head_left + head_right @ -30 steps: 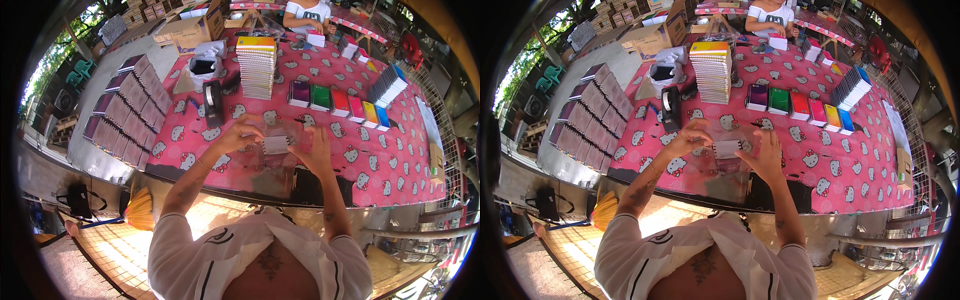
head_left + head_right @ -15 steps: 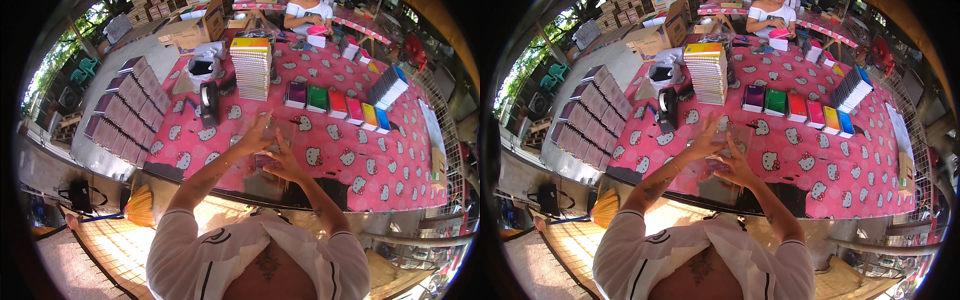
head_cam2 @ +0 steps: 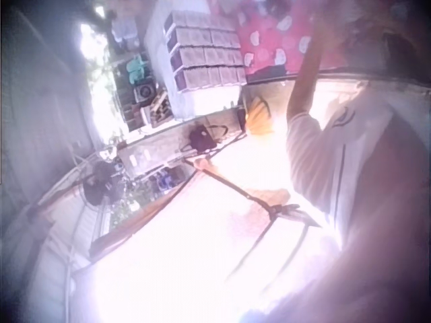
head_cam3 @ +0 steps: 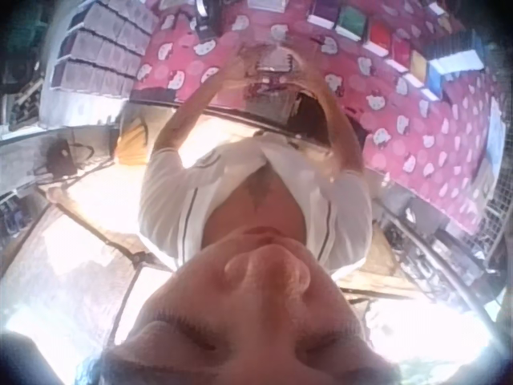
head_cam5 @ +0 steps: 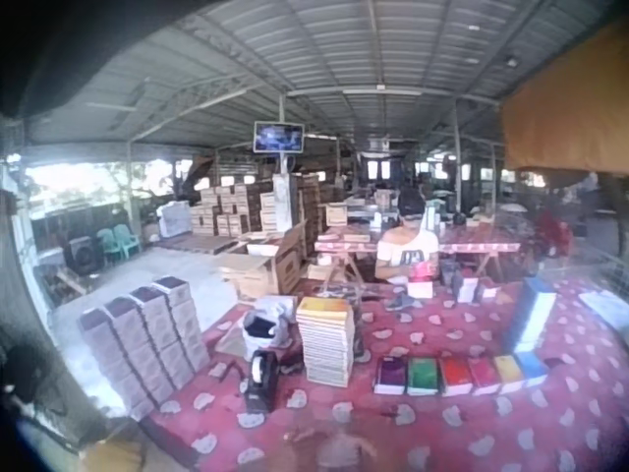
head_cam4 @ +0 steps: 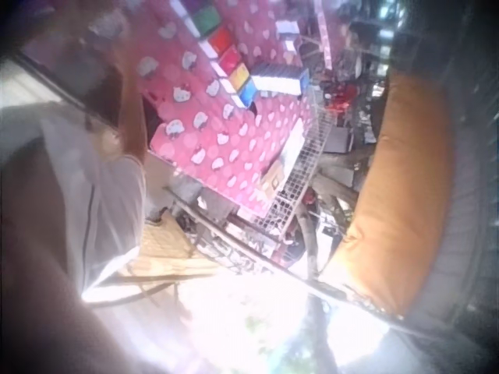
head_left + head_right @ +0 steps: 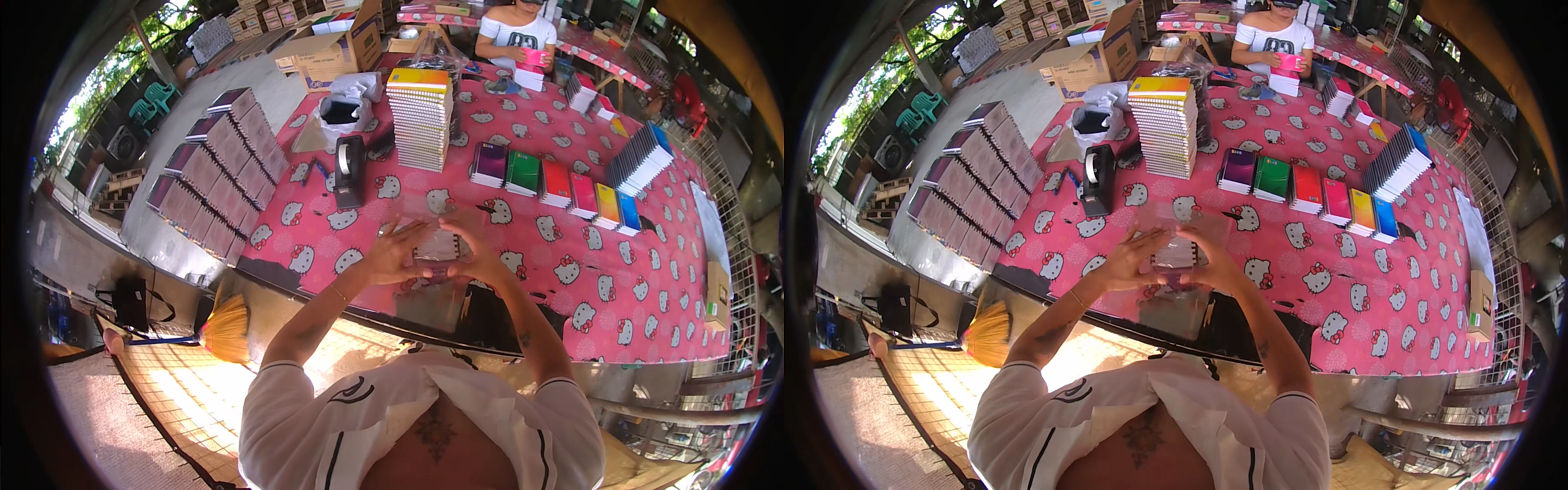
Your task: The person sorts colored notepads by color, stacks them together, and places the stacks into clear plastic bags by hand, occasionally using tape from a dispenser to seal the bags.
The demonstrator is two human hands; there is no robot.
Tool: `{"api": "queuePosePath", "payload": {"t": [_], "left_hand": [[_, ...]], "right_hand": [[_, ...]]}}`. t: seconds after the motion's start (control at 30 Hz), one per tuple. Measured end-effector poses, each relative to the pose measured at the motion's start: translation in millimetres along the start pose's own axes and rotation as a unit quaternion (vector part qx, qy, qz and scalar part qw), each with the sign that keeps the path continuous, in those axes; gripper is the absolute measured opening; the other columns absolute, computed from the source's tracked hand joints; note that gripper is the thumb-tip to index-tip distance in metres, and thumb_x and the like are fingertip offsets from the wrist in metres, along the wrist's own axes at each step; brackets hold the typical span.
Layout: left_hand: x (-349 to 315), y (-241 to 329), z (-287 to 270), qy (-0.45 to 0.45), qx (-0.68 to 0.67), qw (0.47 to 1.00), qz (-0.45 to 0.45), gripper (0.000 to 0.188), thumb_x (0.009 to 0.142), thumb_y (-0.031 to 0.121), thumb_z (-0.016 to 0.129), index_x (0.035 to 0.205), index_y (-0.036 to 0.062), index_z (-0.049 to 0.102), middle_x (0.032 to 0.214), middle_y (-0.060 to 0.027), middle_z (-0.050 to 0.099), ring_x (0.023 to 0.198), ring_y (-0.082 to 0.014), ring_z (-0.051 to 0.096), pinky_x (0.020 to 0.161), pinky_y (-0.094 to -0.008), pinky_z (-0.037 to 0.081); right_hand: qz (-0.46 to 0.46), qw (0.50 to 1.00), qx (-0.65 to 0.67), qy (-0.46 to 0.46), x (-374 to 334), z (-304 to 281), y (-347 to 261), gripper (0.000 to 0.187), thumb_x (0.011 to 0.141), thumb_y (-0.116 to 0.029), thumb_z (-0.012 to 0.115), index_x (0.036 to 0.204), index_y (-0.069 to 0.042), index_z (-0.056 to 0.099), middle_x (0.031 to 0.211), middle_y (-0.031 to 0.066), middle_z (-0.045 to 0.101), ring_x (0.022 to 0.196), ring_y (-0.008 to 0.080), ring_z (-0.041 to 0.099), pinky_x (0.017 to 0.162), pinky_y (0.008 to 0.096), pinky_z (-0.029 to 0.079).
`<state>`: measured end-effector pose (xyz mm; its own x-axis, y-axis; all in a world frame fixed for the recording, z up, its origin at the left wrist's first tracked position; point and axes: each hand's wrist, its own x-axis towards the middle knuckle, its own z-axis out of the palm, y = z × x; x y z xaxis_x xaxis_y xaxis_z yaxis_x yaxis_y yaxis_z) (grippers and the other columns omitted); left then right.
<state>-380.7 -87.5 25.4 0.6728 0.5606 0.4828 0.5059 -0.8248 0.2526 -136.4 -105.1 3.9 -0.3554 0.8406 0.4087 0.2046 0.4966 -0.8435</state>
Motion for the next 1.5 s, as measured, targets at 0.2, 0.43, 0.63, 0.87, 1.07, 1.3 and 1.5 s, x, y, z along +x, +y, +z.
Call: {"api": "queuePosePath", "payload": {"t": [0.2,0.43,0.63,0.87,1.07,1.3,1.5], "left_hand": [[-3.2,1.7,10.9,-0.029,-0.051,0.998,-0.038,0.029,0.083,0.019,0.073,0.111,0.0090,0.071,0.136,-0.0138,0.058,0.122,-0.0319,0.058,0.099,-0.0434,0.049],[46.0,1.1,0.3,-0.164,-0.101,0.947,-0.258,0.023,0.078,0.017,0.078,0.097,0.0087,0.068,0.101,-0.0113,0.068,0.092,-0.0324,0.067,0.077,-0.0398,0.055],[36.2,-51.0,31.0,-0.126,-0.370,0.874,-0.289,0.047,0.076,0.027,0.084,0.114,0.0095,0.062,0.109,-0.0091,0.068,0.097,-0.0206,0.065,0.080,-0.0361,0.054],[-52.9,-198.4,-3.1,0.209,0.136,0.854,-0.456,0.032,0.083,0.023,0.076,0.107,0.0022,0.069,0.089,-0.0154,0.068,0.089,-0.0235,0.064,0.071,-0.0426,0.053],[-49.9,-202.0,32.3,0.374,-0.394,0.680,-0.493,0.022,0.089,0.019,0.070,0.101,0.0014,0.069,0.082,-0.0079,0.069,0.069,-0.0164,0.066,0.055,-0.0354,0.049],[-87.7,-209.3,8.7,0.162,0.158,0.858,-0.460,0.012,0.086,0.019,0.064,0.085,0.0078,0.070,0.083,-0.0135,0.074,0.075,-0.0310,0.072,0.060,-0.0505,0.052],[43.3,-89.5,-39.9,-0.101,-0.095,0.985,-0.100,0.019,0.081,0.030,0.072,0.086,0.0110,0.073,0.080,-0.0125,0.071,0.075,-0.0351,0.069,0.066,-0.0425,0.053]], "right_hand": [[-0.101,0.975,-0.196,0.006,-10.5,2.4,7.6,0.030,0.081,-0.014,0.076,0.109,-0.007,0.068,0.108,0.0091,0.068,0.103,0.0275,0.061,0.091,0.0428,0.044],[0.032,0.985,-0.142,0.089,-0.9,18.0,-7.5,0.040,0.083,-0.010,0.074,0.119,-0.007,0.056,0.100,0.0114,0.063,0.091,0.0301,0.061,0.088,0.0426,0.045],[0.174,0.975,0.106,0.085,0.4,15.9,22.2,0.045,0.084,-0.006,0.075,0.123,-0.004,0.052,0.111,0.0095,0.057,0.096,0.0195,0.061,0.084,0.0346,0.052],[0.192,0.960,0.171,0.110,0.5,36.9,26.0,0.038,0.087,-0.006,0.074,0.119,-0.002,0.054,0.106,0.0062,0.059,0.095,0.0134,0.060,0.080,0.0288,0.053],[0.217,0.958,0.136,0.127,-8.4,22.3,27.3,0.035,0.089,-0.009,0.073,0.118,-0.002,0.055,0.106,0.0057,0.060,0.094,0.0121,0.059,0.080,0.0278,0.052],[0.221,0.959,0.140,0.109,-1.8,29.1,17.3,0.034,0.090,-0.010,0.071,0.119,-0.002,0.055,0.107,0.0057,0.060,0.095,0.0129,0.059,0.082,0.0293,0.051],[0.245,0.950,0.153,0.121,-6.1,27.2,21.3,0.036,0.090,-0.008,0.071,0.120,-0.003,0.054,0.110,0.0065,0.060,0.097,0.0127,0.058,0.082,0.0286,0.050]]}}
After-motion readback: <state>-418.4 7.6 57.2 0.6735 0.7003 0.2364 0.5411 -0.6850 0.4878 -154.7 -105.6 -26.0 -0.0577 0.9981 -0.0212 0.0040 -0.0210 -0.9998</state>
